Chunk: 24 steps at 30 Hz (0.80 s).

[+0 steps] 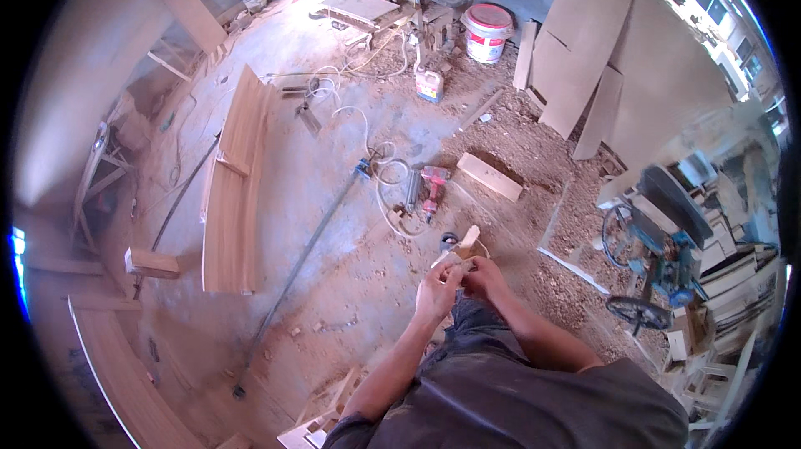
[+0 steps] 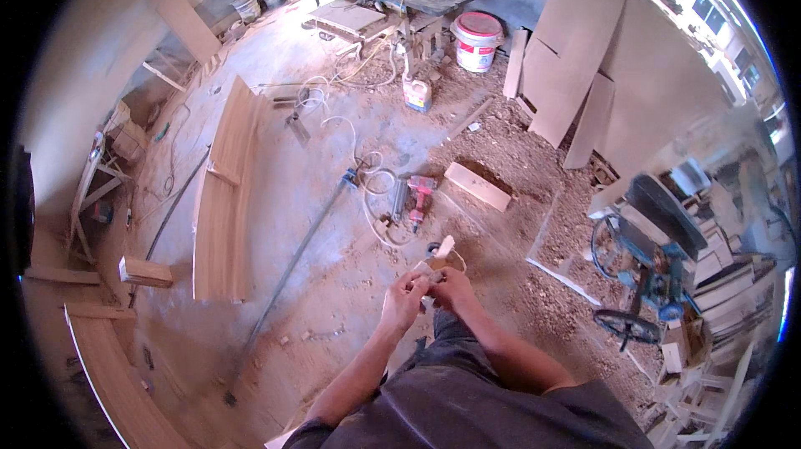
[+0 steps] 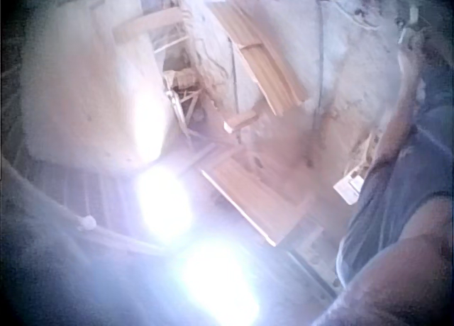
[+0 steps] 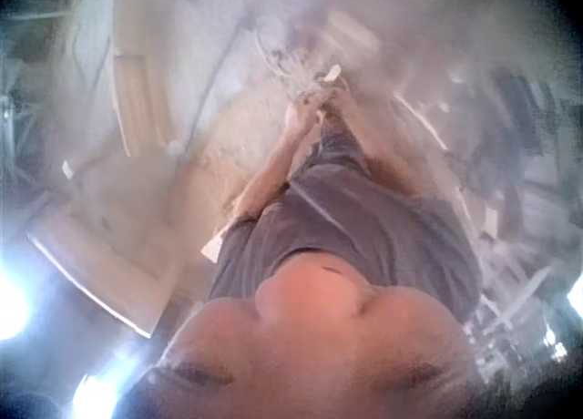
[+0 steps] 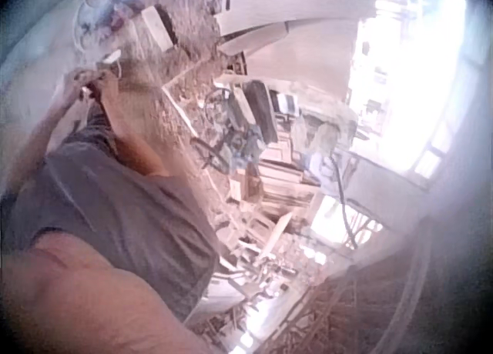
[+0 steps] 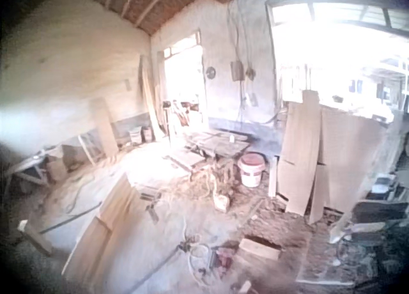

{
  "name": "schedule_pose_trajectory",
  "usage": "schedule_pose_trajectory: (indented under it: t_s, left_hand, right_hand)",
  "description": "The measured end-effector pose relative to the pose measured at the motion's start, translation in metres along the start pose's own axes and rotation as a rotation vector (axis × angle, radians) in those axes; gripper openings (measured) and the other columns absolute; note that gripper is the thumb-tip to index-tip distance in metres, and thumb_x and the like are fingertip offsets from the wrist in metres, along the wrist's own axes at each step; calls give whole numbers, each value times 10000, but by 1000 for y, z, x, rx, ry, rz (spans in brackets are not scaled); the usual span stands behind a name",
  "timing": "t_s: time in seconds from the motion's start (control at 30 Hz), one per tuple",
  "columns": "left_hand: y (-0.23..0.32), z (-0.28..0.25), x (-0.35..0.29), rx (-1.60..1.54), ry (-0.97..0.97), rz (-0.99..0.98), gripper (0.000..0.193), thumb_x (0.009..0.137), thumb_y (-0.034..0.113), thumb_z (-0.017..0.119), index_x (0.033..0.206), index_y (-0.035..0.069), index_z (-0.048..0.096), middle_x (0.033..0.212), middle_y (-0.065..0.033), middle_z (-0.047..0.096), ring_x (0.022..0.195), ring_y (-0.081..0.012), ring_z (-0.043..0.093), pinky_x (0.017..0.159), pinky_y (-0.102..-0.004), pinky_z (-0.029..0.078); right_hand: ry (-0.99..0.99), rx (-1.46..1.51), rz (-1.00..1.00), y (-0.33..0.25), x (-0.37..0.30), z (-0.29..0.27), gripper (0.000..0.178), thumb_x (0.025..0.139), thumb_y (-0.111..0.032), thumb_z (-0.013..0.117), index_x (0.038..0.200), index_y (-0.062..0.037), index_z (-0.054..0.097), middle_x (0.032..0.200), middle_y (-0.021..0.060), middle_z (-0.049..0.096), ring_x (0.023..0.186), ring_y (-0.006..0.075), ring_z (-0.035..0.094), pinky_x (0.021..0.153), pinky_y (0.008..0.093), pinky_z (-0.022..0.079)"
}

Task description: The person assembles a wooden headboard by fitting a carved central panel into a frame and securing it with wooden dowels. They use a hammer to tap the dowels into place and a chisel to adjust the fit of the wood pieces. The process involves repeated alignment and adjustment of the components to ensure a proper fit.

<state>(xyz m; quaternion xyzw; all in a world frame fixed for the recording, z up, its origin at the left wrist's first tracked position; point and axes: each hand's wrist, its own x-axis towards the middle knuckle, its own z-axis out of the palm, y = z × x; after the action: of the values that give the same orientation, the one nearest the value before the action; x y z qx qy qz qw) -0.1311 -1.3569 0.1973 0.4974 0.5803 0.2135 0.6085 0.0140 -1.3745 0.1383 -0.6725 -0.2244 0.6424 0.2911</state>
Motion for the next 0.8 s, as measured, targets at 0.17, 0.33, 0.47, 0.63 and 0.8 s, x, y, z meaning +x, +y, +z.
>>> schedule_pose_trajectory:
  t_s: [0.17, 0.33, 0.47, 0.63, 0.8]
  left_hand:
    - [-4, -51, 97, 299, 114, -36, 498, 851, 376, 661, 1218, 42, 616, 873, -161, 705, 795, -259, 692, 708, -376, 524]
    - [-16, -172, 119, 320, 465, -244, 474, 848, 314, 674, 1218, 24, 614, 794, -129, 696, 704, -210, 679, 647, -355, 527]
    - [-23, -221, 121, -100, 670, -480, 502, 861, 256, 665, 1248, -47, 568, 756, -99, 649, 579, -173, 628, 523, -326, 501]
    - [-70, -253, 153, -425, 725, -655, 532, 863, 179, 642, 1306, -80, 502, 789, -108, 625, 544, -162, 596, 479, -306, 492]
    - [-135, -284, 196, 114, 664, -669, 482, 819, 200, 670, 1230, -43, 605, 884, -172, 702, 697, -200, 669, 626, -331, 541]
  right_hand:
    - [121, -257, -159, -54, 139, -46, 367, 744, -251, 790, 918, 30, 630, 670, 72, 641, 485, 184, 593, 427, 315, 470]
    - [85, 110, -77, -261, 186, -26, 130, 793, -126, 721, 809, -10, 665, 571, 60, 601, 431, 135, 545, 362, 287, 366]
    - [46, 42, -262, -402, 274, -15, 72, 743, -81, 678, 760, -22, 642, 550, 49, 573, 431, 119, 513, 374, 264, 337]
    - [53, -41, -522, -568, 418, -11, 214, 868, -206, 657, 710, -67, 614, 617, 44, 608, 519, 119, 576, 434, 244, 392]
    - [93, 33, -531, -697, 548, 4, 174, 908, -208, 640, 982, -56, 600, 764, 35, 610, 614, 155, 619, 498, 266, 464]
